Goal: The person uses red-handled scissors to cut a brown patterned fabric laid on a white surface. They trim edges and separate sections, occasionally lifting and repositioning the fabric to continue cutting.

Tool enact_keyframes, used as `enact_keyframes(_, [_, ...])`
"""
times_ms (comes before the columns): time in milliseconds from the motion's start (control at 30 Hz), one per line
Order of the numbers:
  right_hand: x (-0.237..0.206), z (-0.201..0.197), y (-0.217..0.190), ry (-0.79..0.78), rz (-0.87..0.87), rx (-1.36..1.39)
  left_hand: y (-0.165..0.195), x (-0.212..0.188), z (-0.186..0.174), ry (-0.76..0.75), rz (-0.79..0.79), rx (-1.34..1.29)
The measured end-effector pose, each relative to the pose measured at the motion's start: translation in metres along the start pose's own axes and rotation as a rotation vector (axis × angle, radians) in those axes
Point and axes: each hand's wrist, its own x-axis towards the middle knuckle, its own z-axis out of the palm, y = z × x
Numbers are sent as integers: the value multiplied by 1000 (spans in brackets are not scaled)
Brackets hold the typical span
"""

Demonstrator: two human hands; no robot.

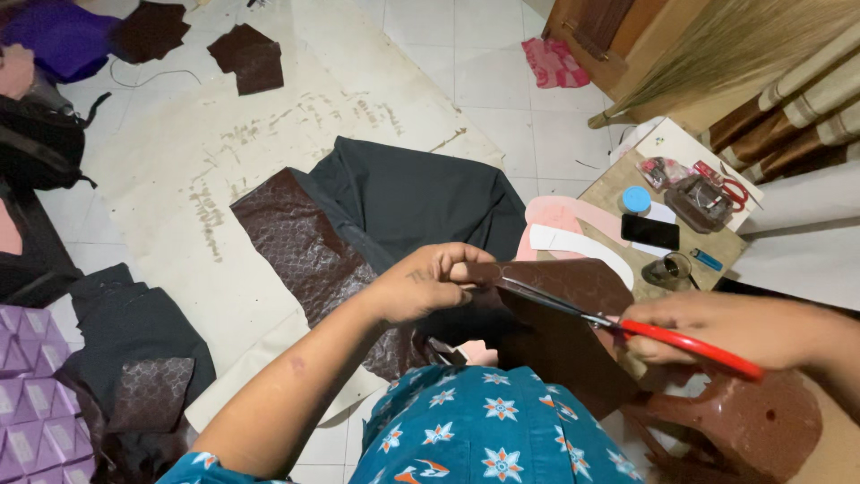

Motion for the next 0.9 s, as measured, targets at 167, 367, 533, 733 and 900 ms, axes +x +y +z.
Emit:
enact_keyframes(167, [-13,-5,-15,53,148,115,2,0,14,57,11,-107])
enact_keyframes(367, [0,-2,-31,-44,54,67,19,-17,16,107,0,-116])
enact_keyframes(533, [12,-4,-34,-22,-16,-6,15,-19,17,84,-6,-117])
enact_keyframes(733, [22,-3,-17,23,27,-39,-6,-21,18,259,62,-262])
enact_keyframes(900, [26,4,21,152,-98,124,-24,-7,25,426,229,-224])
